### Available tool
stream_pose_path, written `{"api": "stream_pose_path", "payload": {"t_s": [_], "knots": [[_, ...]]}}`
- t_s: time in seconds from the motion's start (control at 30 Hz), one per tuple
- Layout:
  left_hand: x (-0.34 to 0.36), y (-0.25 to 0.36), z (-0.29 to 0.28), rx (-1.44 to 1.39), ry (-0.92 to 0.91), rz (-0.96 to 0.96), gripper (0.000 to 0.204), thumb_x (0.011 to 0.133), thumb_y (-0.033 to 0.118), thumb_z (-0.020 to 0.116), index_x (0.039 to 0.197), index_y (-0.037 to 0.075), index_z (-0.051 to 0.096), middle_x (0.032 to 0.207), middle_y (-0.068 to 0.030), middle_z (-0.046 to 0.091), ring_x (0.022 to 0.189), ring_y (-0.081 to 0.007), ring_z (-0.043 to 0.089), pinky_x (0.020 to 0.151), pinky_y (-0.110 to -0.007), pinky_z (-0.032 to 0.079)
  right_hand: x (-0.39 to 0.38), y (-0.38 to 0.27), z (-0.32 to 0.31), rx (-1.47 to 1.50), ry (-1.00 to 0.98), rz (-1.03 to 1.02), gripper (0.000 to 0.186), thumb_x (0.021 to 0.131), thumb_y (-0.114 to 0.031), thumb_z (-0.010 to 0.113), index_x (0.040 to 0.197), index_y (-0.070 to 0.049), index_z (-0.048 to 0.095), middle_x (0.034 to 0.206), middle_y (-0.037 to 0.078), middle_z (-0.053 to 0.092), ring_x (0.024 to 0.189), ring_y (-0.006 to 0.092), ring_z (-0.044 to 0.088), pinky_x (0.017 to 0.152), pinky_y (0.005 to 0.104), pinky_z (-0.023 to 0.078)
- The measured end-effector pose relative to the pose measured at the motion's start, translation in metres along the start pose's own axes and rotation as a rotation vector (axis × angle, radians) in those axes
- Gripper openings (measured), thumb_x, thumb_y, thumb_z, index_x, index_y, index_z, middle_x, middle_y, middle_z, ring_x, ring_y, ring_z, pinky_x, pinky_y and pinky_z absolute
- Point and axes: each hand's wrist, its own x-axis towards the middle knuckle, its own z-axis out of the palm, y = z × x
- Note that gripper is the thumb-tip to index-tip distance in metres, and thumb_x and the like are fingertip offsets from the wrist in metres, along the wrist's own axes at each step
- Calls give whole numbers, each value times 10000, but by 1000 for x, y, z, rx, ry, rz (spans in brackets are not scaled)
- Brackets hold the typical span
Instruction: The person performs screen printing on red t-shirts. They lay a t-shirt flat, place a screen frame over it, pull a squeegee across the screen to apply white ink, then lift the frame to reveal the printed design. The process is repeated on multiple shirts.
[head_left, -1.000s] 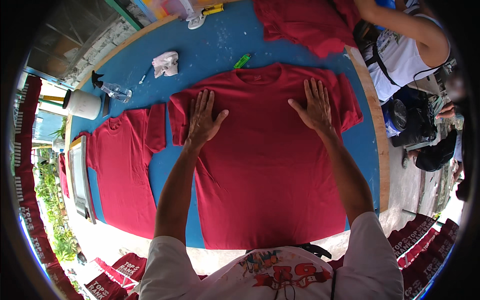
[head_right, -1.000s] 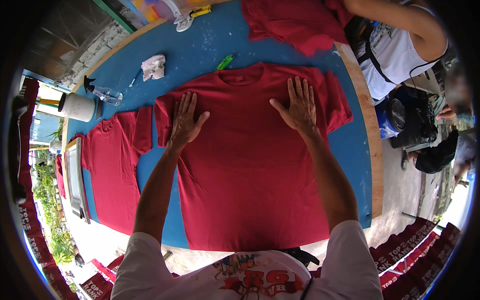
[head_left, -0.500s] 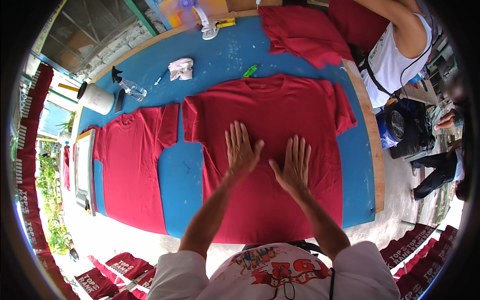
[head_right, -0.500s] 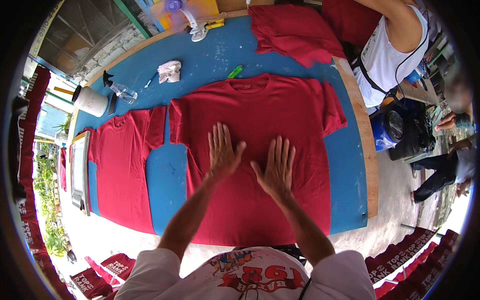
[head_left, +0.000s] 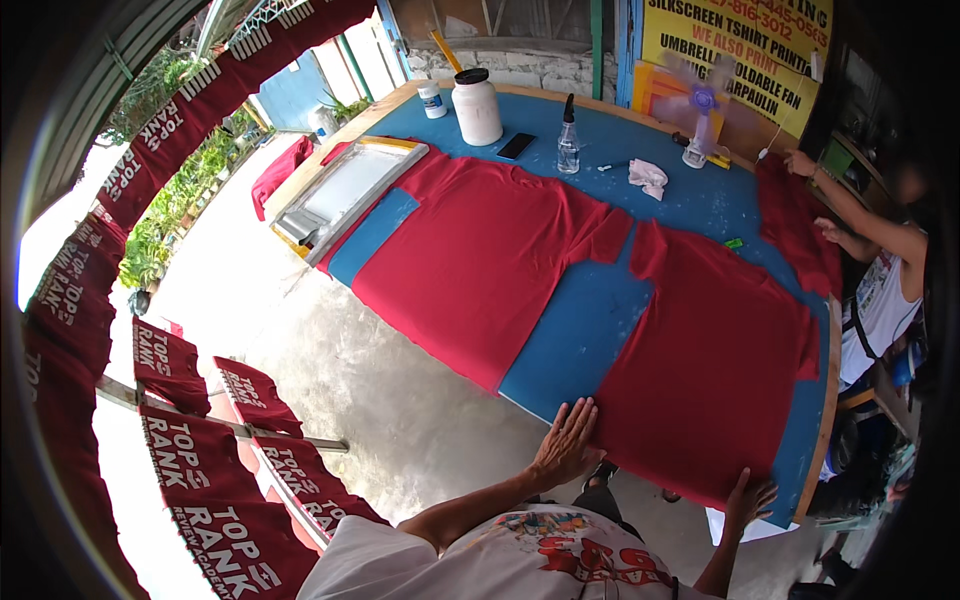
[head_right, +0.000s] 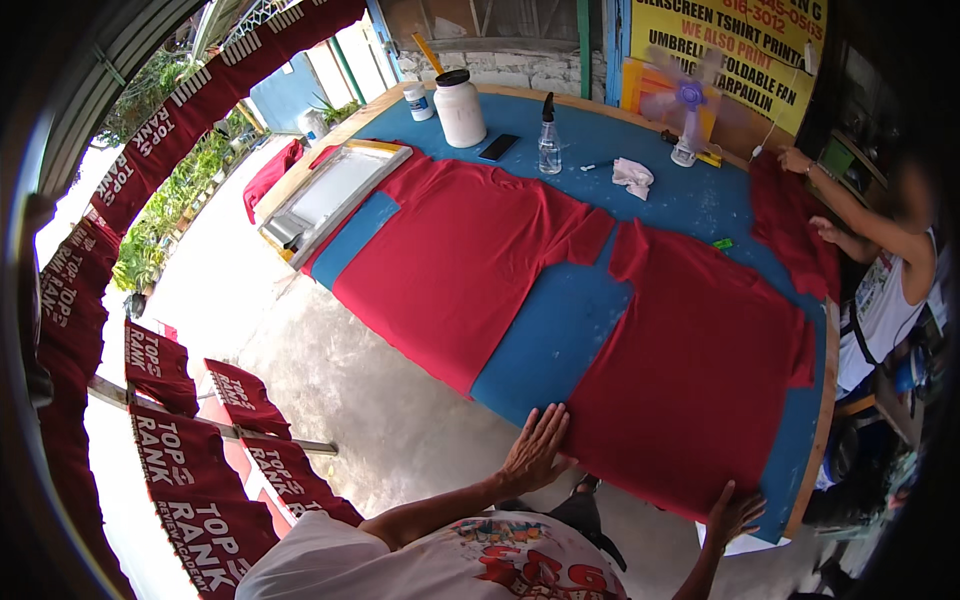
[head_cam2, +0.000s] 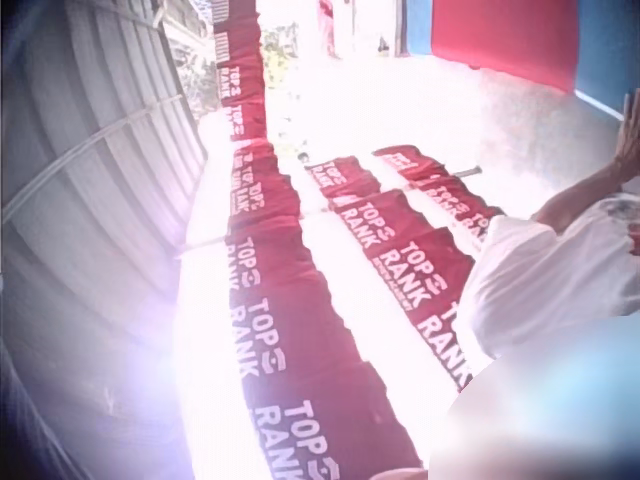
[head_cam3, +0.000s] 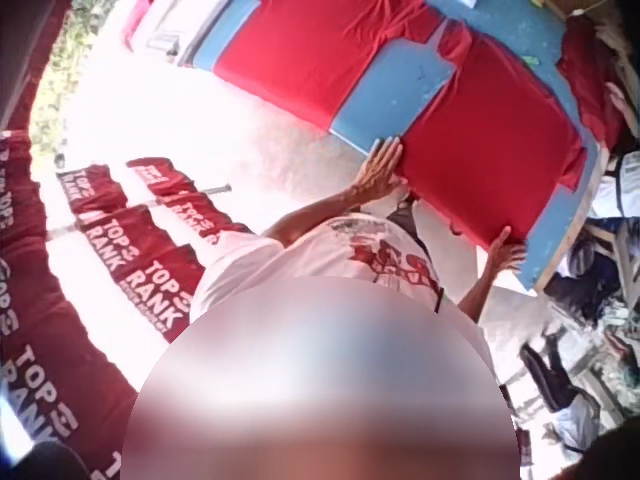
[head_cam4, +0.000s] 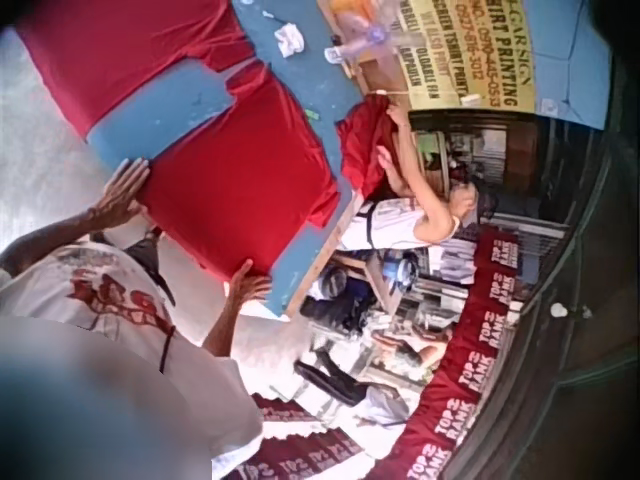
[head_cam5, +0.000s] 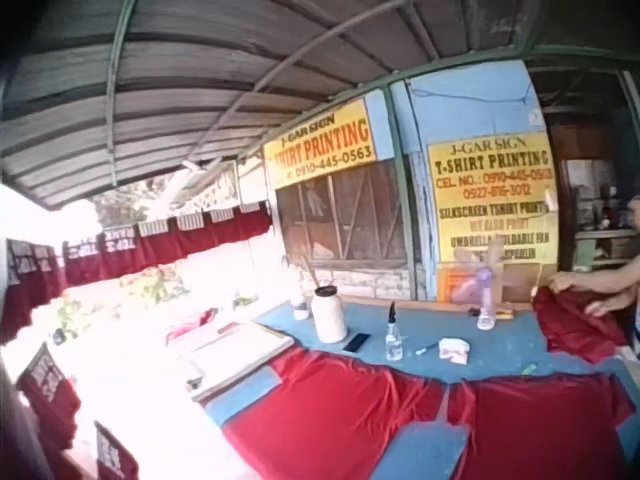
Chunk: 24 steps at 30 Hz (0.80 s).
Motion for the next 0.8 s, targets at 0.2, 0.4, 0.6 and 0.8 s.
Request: {"api": "stream_pose_path", "payload": {"t_s": [0.2, 0.4, 0.6, 0.8], "knots": [[-113, -60, -47, -172, 78, -9, 759, 1082, 347, 667, 1692, 20, 354, 1746, -252, 352, 1651, -416, 284, 1351, -604, 174, -112, -206, -6, 349, 92, -826, 1010, 1074, -635, 571, 1742, 5, 164, 1796, 307, 169, 1675, 488, 138, 1348, 672, 99], [-181, -137, -107, -70, 262, -301, 614, 1067, 276, 698, 1603, 39, 514, 1691, -266, 431, 1595, -459, 376, 1321, -641, 233, -224, -419, -37, 566, 37, -1413, 1013, 1081, -667, 528, 1709, 68, 224, 1783, 319, 202, 1667, 495, 163, 1353, 652, 118], [-225, -232, -141, 33, 270, -541, 512, 1086, 296, 668, 1488, -16, 611, 1608, -311, 513, 1534, -488, 448, 1301, -652, 263, -292, -591, -16, 418, 38, -1479, 1023, 1080, -737, 425, 1700, 62, 273, 1789, 299, 213, 1678, 460, 150, 1369, 622, 93], [-313, -326, -149, 8, 191, -1017, 505, 1090, 316, 646, 1468, -18, 631, 1531, -334, 569, 1455, -495, 519, 1259, -668, 318, -231, -609, -8, 233, 100, -940, 1040, 1090, -755, 369, 1706, 74, 241, 1791, 285, 229, 1682, 453, 143, 1372, 601, 113]]}}
